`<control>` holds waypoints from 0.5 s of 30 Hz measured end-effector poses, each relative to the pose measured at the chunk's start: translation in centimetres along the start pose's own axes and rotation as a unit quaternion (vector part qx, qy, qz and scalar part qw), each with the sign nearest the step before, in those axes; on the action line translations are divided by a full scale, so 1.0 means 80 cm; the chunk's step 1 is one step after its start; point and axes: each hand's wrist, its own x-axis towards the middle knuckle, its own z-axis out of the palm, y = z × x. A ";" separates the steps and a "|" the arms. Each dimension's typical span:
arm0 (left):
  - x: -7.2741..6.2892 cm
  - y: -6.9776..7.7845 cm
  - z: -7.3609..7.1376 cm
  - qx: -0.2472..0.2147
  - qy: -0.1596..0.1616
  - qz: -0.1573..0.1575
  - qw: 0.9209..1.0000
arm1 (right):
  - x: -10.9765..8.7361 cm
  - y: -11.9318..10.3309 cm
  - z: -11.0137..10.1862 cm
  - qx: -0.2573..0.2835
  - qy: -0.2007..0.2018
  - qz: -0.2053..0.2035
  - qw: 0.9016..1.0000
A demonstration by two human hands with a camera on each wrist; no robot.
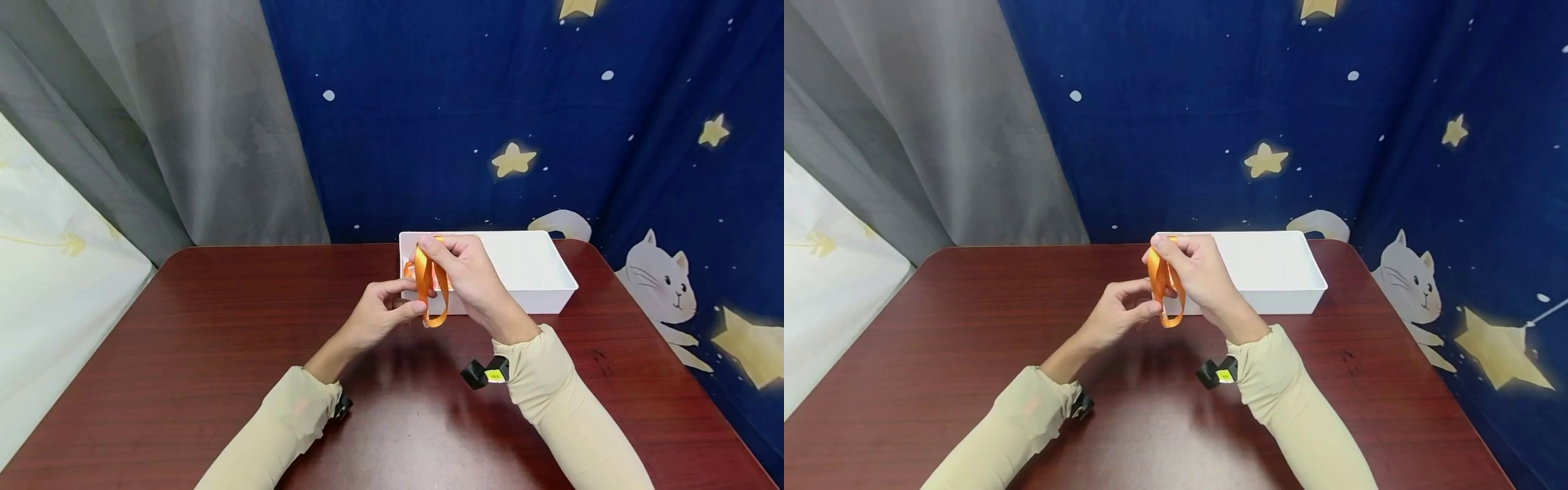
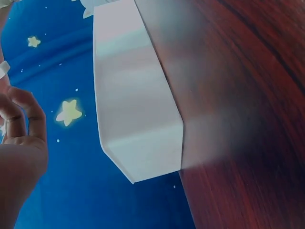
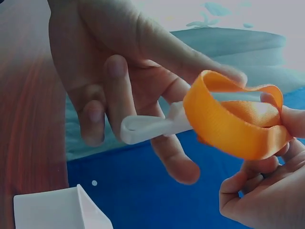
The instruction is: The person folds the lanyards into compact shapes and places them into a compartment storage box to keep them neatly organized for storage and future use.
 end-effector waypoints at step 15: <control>0.004 -0.005 0.003 0.018 -0.017 0.032 0.999 | 0.001 -0.004 -0.001 0.007 0.005 0.014 1.000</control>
